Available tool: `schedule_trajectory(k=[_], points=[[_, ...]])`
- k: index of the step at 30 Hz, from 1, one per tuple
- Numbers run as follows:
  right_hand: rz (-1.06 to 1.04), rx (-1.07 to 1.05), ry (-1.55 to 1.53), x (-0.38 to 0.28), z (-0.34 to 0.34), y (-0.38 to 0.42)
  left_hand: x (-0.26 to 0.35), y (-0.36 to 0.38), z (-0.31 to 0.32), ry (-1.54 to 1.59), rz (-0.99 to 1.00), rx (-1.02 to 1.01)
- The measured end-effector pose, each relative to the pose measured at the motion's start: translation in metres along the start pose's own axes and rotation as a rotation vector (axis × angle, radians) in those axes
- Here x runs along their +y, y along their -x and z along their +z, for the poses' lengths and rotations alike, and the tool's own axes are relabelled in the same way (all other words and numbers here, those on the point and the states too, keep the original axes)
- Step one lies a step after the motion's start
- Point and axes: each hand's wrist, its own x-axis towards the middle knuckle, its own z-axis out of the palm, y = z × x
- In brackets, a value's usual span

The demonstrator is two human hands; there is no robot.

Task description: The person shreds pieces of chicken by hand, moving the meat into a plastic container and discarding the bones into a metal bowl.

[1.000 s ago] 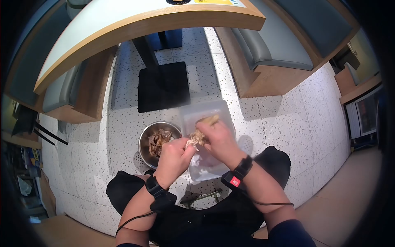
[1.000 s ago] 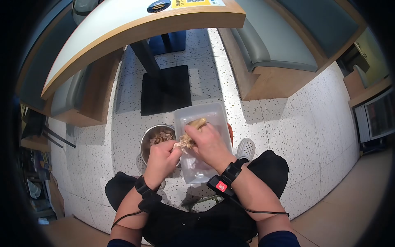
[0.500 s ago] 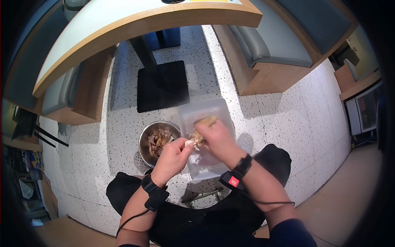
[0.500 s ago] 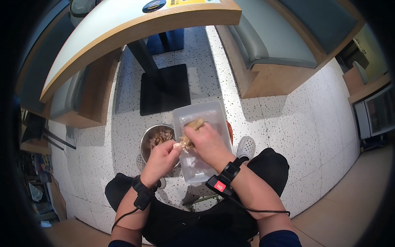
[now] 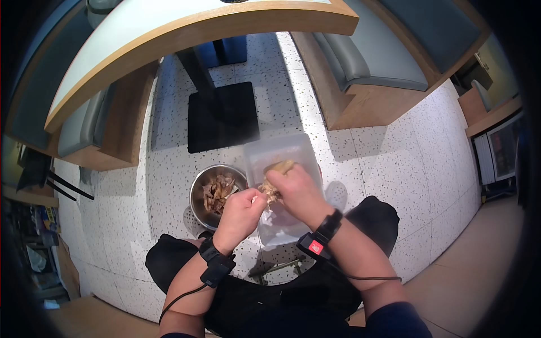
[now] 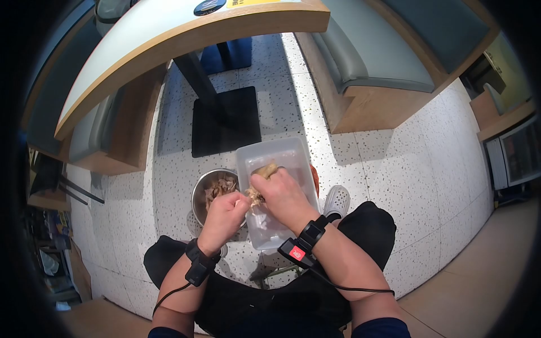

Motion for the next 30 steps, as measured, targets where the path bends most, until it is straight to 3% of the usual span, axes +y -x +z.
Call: schedule_trajectory(k=[22, 24, 25, 26, 27, 28, 30], points=[[0.036, 0.019, 0.069, -0.007, 0.007, -0.007, 0.016, 0.013, -0.006, -0.104, 0.027, 0.067], [0.062, 0.003, 0.088, 0.007, 0.007, -0.01, 0.011, 0.017, -0.009, -0.176, 0.046, 0.001], [0.243, -0.111, 0.132, 0.036, 0.001, -0.004, 0.007, 0.023, -0.011, -0.179, 0.048, -0.004], [0.361, 0.025, 0.137, 0.042, -0.018, -0.017, 0.003, 0.03, -0.016, -0.124, 0.028, 0.016], [0.36, 0.027, 0.145, 0.045, -0.028, -0.025, 0.003, 0.031, -0.019, -0.054, 0.012, 0.049], [0.302, 0.06, 0.13, 0.046, -0.036, -0.028, 0.002, 0.026, -0.023, -0.082, -0.037, 0.042], [0.233, 0.094, 0.118, 0.047, -0.045, -0.028, 0.008, 0.019, -0.028, 0.159, -0.173, 0.017]])
